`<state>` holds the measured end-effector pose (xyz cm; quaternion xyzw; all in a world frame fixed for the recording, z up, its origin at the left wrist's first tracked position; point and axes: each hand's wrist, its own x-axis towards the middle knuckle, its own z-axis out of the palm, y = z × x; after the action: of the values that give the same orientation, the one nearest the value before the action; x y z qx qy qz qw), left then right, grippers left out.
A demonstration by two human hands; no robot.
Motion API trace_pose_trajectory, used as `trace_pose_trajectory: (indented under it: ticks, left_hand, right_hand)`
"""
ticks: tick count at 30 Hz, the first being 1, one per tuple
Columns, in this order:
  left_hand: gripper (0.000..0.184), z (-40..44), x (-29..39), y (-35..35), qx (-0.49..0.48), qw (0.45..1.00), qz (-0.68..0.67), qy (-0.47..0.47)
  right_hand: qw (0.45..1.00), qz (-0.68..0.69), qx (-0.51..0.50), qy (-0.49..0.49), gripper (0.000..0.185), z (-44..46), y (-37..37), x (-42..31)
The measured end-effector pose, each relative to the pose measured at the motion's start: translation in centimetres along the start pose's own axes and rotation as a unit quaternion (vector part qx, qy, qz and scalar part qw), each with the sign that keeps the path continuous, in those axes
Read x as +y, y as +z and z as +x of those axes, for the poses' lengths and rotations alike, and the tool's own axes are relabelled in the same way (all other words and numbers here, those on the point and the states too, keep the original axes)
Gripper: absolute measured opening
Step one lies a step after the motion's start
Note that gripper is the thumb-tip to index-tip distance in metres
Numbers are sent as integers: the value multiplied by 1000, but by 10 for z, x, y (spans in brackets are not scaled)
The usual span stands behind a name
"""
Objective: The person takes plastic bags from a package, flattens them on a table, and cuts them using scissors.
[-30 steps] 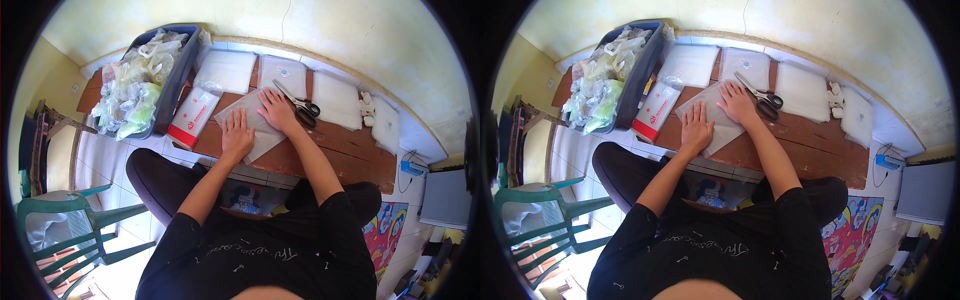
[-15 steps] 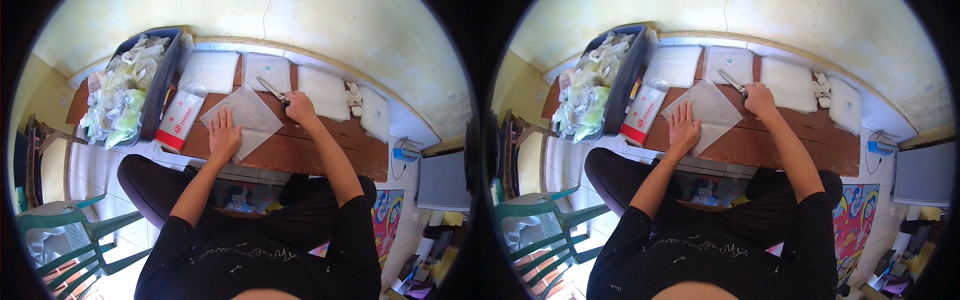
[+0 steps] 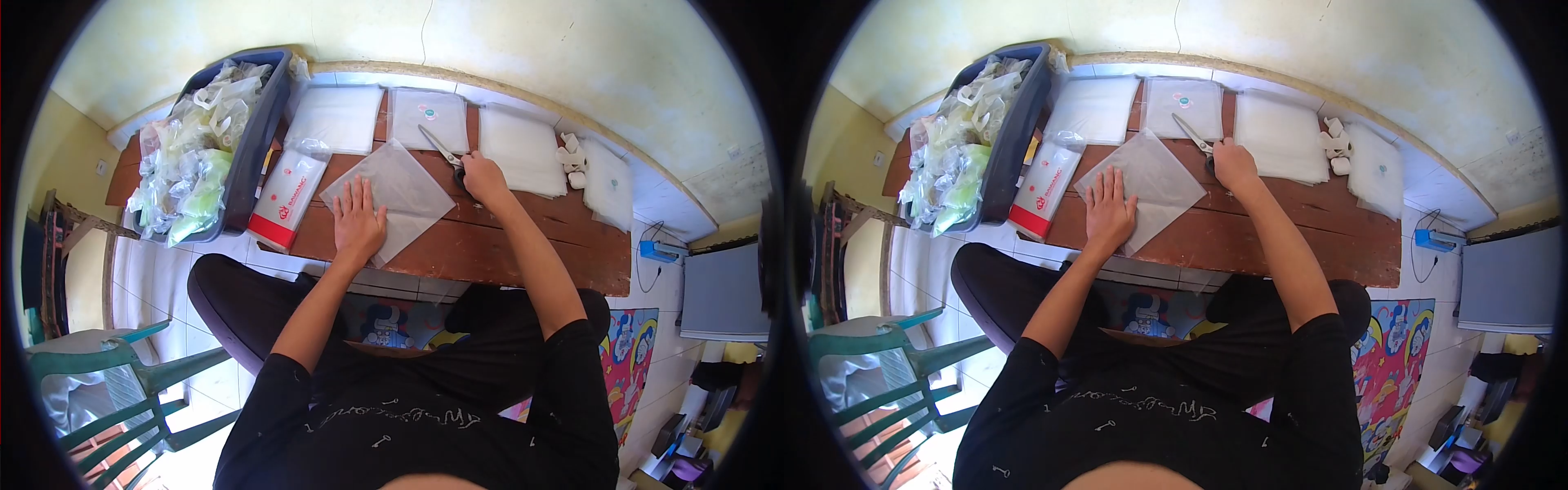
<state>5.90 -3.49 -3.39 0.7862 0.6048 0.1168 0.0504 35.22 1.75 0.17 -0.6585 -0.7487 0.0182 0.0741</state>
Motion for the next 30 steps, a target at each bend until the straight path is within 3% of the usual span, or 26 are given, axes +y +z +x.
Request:
trace_pose_trajectory:
  ticks: [5, 13, 16, 30]
  left_hand:
    - [70, 1, 1, -3, -6, 1000, -4, -7]
    - [70, 0, 2, -5, -24, 999, -16, -18]
    - [70, 0, 1, -3, -22, 1000, -8, -16]
    - [70, 1, 2, -4, -29, 999, -2, -17]
  right_hand:
    - [1000, -19, -6, -3, 12, -13, -13, -4]
    - [984, 148, 86, -59, 31, -56, -36, -3]
    - [985, 159, 60, -42, 36, -83, -45, 3]
    - [995, 88, 16, -48, 38, -164, -62, 10]
